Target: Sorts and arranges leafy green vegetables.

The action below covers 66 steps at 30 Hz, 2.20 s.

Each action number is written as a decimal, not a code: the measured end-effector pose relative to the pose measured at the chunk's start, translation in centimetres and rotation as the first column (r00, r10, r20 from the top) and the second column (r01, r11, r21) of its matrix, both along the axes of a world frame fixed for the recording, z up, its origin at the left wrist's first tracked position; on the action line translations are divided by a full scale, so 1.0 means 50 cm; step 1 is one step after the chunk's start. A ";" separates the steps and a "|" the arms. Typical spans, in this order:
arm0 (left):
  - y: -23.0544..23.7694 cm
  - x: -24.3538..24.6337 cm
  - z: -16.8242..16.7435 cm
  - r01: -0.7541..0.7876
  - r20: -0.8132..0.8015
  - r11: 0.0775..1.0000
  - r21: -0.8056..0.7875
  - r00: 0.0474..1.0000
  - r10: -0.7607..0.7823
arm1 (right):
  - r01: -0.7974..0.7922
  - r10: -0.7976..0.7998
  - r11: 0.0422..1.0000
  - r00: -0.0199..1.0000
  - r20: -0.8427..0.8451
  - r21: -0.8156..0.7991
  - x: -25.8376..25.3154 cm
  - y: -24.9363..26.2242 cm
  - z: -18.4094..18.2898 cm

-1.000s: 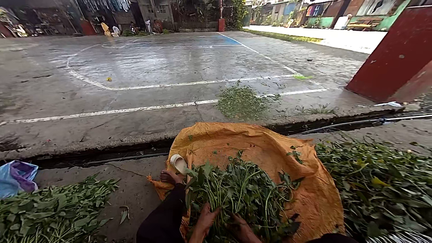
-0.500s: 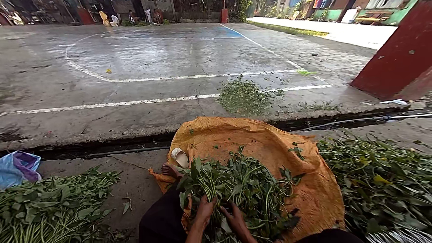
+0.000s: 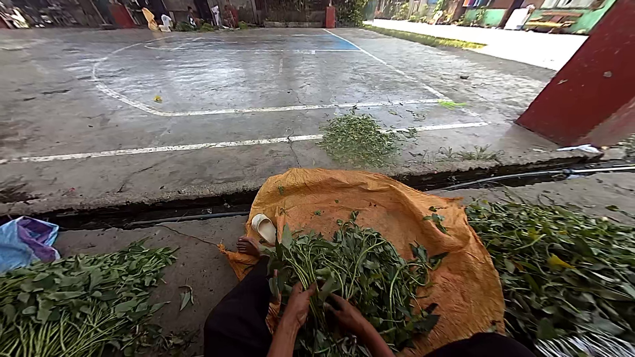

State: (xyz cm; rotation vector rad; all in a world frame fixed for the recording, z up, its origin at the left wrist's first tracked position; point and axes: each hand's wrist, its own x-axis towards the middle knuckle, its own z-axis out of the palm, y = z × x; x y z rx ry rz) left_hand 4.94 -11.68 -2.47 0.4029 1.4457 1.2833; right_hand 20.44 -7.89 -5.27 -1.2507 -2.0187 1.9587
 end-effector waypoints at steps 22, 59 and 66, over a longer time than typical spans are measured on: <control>0.004 -0.044 0.009 -0.174 0.276 0.982 -0.074 0.943 0.188 | -0.503 0.452 0.863 0.732 0.509 -0.043 0.086 -0.065 0.030; -0.004 -0.039 -0.005 -0.125 0.031 0.991 -0.048 0.991 0.127 | 0.347 -0.446 0.725 0.895 0.022 0.596 0.291 0.176 0.136; -0.014 -0.037 -0.016 -0.070 -0.025 0.997 -0.037 0.997 0.069 | 0.684 -0.670 0.502 0.695 -0.261 0.529 0.225 0.094 0.013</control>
